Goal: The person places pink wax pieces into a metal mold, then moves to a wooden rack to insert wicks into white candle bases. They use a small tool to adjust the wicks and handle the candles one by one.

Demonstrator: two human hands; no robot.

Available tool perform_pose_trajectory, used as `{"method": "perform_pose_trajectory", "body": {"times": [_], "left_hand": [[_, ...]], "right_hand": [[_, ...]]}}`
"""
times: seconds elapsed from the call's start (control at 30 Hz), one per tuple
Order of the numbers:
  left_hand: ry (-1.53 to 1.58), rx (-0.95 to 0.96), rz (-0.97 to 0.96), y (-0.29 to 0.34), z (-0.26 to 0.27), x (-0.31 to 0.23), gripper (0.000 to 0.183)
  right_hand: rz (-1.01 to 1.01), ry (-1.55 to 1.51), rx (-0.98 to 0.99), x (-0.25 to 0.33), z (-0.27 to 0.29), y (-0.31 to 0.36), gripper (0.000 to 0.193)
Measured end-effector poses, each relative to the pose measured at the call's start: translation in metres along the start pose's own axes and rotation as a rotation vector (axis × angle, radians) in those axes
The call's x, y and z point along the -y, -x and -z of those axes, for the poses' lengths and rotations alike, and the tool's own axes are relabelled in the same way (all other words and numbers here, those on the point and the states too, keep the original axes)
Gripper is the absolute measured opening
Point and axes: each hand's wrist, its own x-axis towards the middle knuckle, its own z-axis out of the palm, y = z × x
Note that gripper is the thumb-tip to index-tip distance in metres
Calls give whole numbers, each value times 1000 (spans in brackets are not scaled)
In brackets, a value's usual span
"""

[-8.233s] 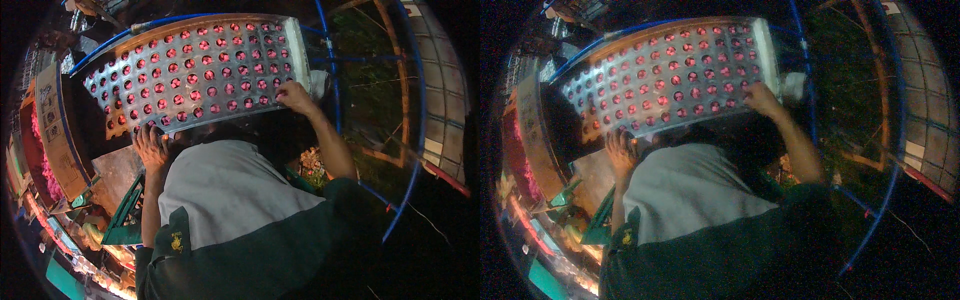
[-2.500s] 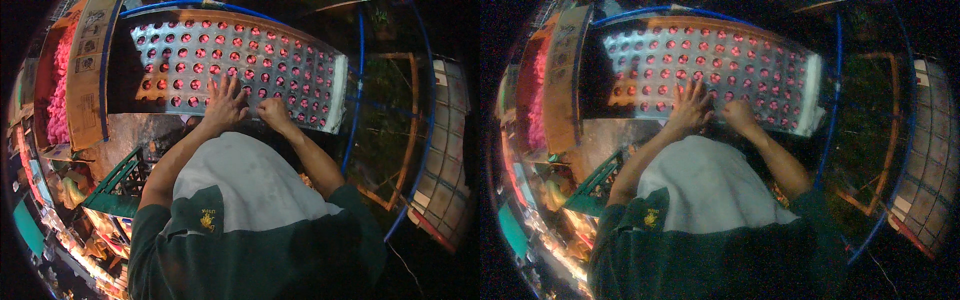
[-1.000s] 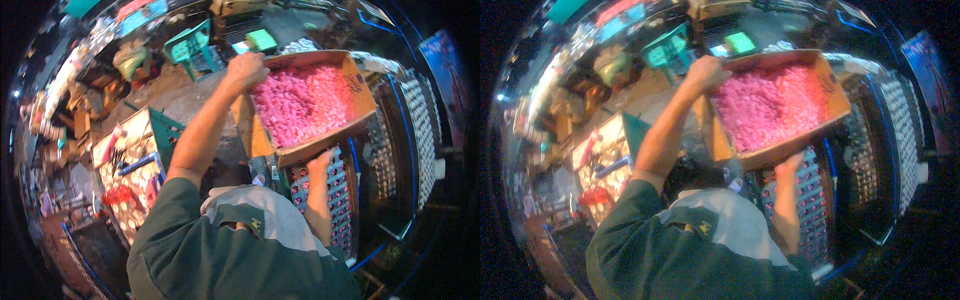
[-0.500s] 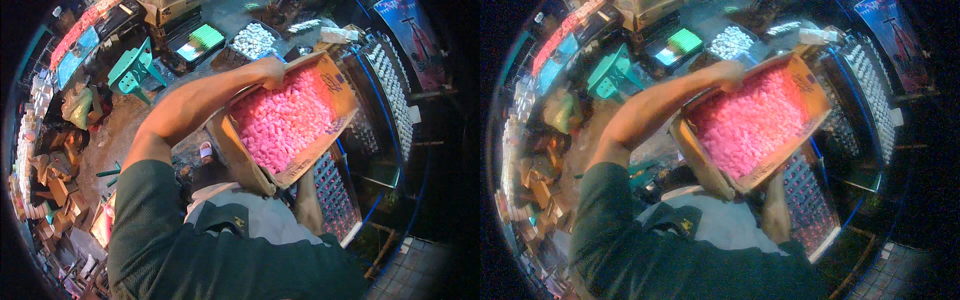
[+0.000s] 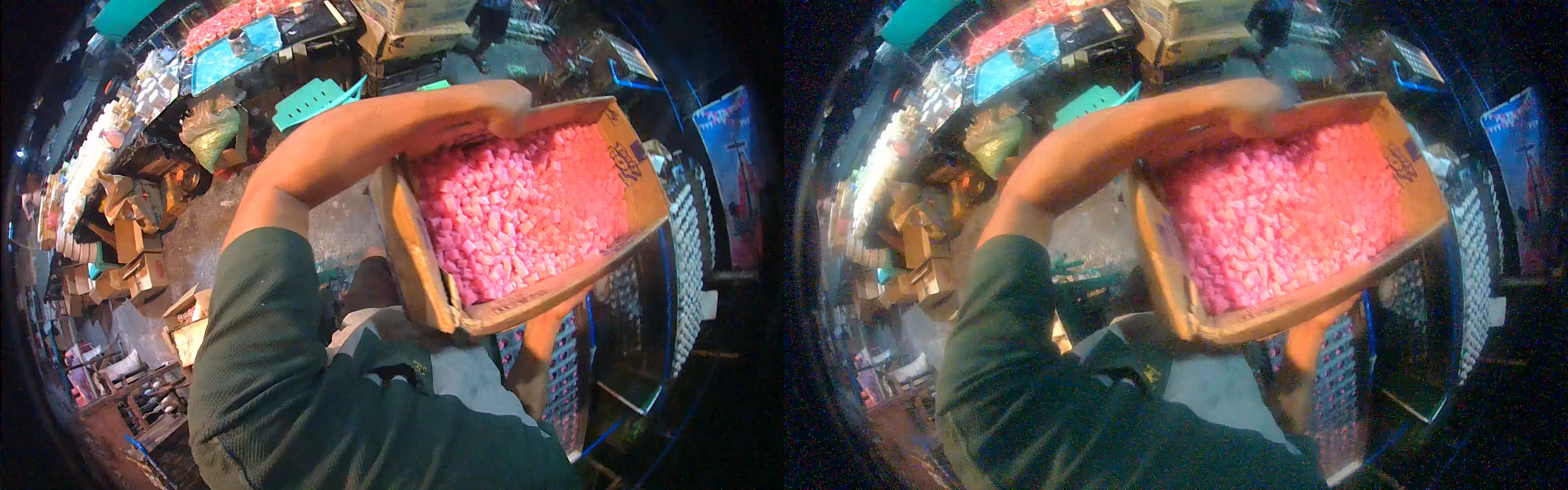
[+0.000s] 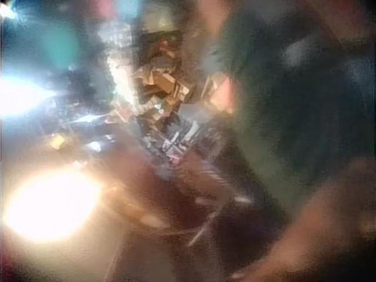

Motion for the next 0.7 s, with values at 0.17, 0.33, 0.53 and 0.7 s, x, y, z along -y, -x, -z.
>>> {"method": "perform_pose_trajectory", "body": {"times": [0.17, 0.33, 0.53, 0.7], "left_hand": [[-249, -133, 189, 47, 55, 150, 37], [-220, -99, 296, 148, 141, 228, 24], [-211, -138, 523, 234, 130, 390, 27], [-172, -104, 611, 264, 82, 491, 23]], "right_hand": [[-226, 14, -25, -66, -109, -50, 82], [-505, 3, -83, -189, -232, -82, 82], [-874, -12, -106, -352, -359, -97, 82], [-1062, -45, -171, -454, -417, -87, 82]]}}
